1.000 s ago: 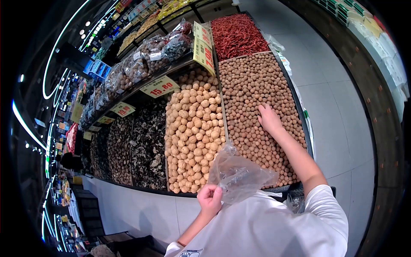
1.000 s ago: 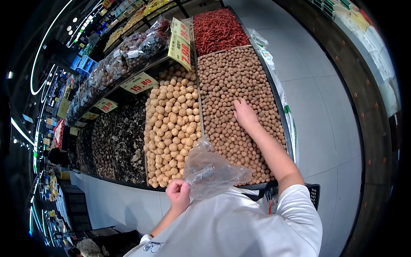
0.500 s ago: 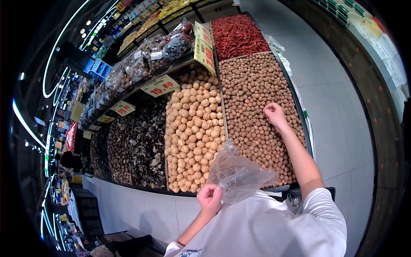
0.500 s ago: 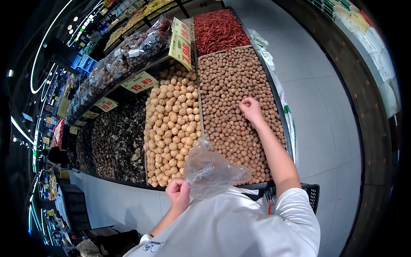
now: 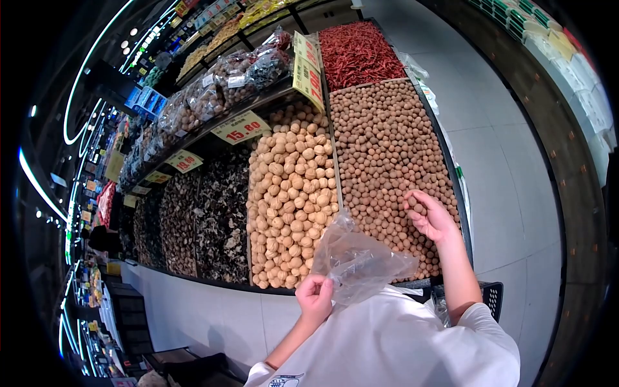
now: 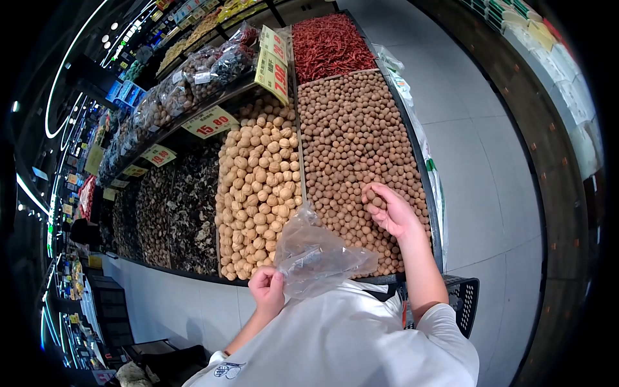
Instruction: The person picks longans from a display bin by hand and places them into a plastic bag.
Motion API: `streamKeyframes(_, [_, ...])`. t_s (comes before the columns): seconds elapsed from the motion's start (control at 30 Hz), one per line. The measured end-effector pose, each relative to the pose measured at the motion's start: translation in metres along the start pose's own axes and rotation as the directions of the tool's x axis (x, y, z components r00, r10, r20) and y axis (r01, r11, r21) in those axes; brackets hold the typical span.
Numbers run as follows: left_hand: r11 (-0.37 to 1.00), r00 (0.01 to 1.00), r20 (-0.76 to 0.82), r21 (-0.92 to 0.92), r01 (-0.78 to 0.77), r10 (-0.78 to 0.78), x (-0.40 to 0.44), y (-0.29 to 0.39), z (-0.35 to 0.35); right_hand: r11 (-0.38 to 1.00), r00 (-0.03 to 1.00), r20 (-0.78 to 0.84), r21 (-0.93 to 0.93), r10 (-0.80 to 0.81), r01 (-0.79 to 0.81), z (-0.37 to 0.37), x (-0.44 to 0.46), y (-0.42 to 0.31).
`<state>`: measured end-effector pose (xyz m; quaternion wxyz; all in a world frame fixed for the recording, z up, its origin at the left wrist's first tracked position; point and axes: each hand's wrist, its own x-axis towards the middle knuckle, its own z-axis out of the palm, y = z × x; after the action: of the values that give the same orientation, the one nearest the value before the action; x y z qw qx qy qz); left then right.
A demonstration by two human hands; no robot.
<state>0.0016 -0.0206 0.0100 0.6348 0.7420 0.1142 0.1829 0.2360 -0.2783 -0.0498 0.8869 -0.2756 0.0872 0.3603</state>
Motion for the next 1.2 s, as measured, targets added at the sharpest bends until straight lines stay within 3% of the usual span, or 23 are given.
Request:
streamKeyframes(0.1, [1.0,1.0,0.007,0.003,-0.005,0.005,0.0,0.0,0.0,0.99,0.99,0.139,-0.144,0.023,-0.003,0.028,-0.047,-0.003])
streamKeyframes(0.2, [1.0,1.0,0.012,0.012,0.007,-0.007,0.0,0.002,0.001,0.931,0.914,0.353,-0.36,0.201,-0.065,0.053,-0.082,-0.004])
streamKeyframes(0.3, [1.0,1.0,0.019,-0.006,-0.024,0.024,0.001,0.004,0.004,0.735,0.794,0.375,-0.665,0.479,-0.129,0.071,-0.092,0.007])
streamKeyframes(0.37, [1.0,0.999,0.026,0.002,-0.031,0.031,0.0,0.006,0.003,0.563,0.804,0.367,-0.825,0.467,0.05,0.088,-0.089,0.026])
streamKeyframes(0.4, [0.999,0.999,0.025,0.002,-0.032,0.032,0.0,0.006,0.003,0.562,0.804,0.368,-0.825,0.467,0.052,0.087,-0.084,0.039])
streamKeyframes(0.47, [0.998,0.998,0.034,0.006,-0.055,0.055,-0.002,0.009,0.003,0.418,0.888,0.328,-0.891,0.323,0.177,0.077,-0.063,0.069])
streamKeyframes(0.5, [0.998,0.998,0.029,0.009,-0.055,0.055,-0.003,0.011,0.003,0.419,0.885,0.331,-0.89,0.326,0.179,0.078,-0.055,0.079])
streamKeyframes(0.57, [0.999,0.999,0.023,0.015,-0.039,0.039,-0.005,0.015,0.003,0.399,0.961,0.259,-0.894,0.093,0.203,0.082,-0.039,0.098])
streamKeyframes(0.6, [0.999,0.999,0.021,0.017,-0.036,0.036,-0.006,0.015,0.003,0.401,0.961,0.259,-0.894,0.097,0.201,0.078,-0.027,0.111])
streamKeyframes(0.67, [0.998,0.998,0.005,0.023,-0.058,0.057,-0.008,0.013,0.002,0.284,0.882,0.455,-0.836,-0.121,0.47,0.069,-0.006,0.134])
streamKeyframes(0.7, [0.998,0.998,0.001,0.023,-0.055,0.055,-0.009,0.014,0.002,0.284,0.883,0.454,-0.837,-0.117,0.468,0.072,-0.001,0.138])
streamKeyframes(0.77, [0.999,0.995,-0.096,-0.035,-0.002,-0.002,-0.01,0.016,0.002,0.05,0.74,0.653,-0.743,-0.159,0.667,0.078,0.011,0.141])
streamKeyframes(1.0, [0.997,0.975,-0.223,-0.078,-0.017,-0.001,-0.011,0.021,-0.002,-0.019,0.771,0.625,-0.778,-0.123,0.628,0.09,0.018,0.134])
streamKeyframes(1.07, [0.996,0.973,-0.232,-0.088,-0.026,0.005,-0.013,0.021,-0.003,-0.211,0.816,0.573,-0.809,-0.079,0.548,0.106,0.009,0.12])
streamKeyframes(1.2, [0.996,0.97,-0.243,-0.08,-0.029,0.009,-0.012,0.022,-0.009,-0.092,0.765,0.607,-0.792,-0.215,0.603,0.1,0.011,0.123])
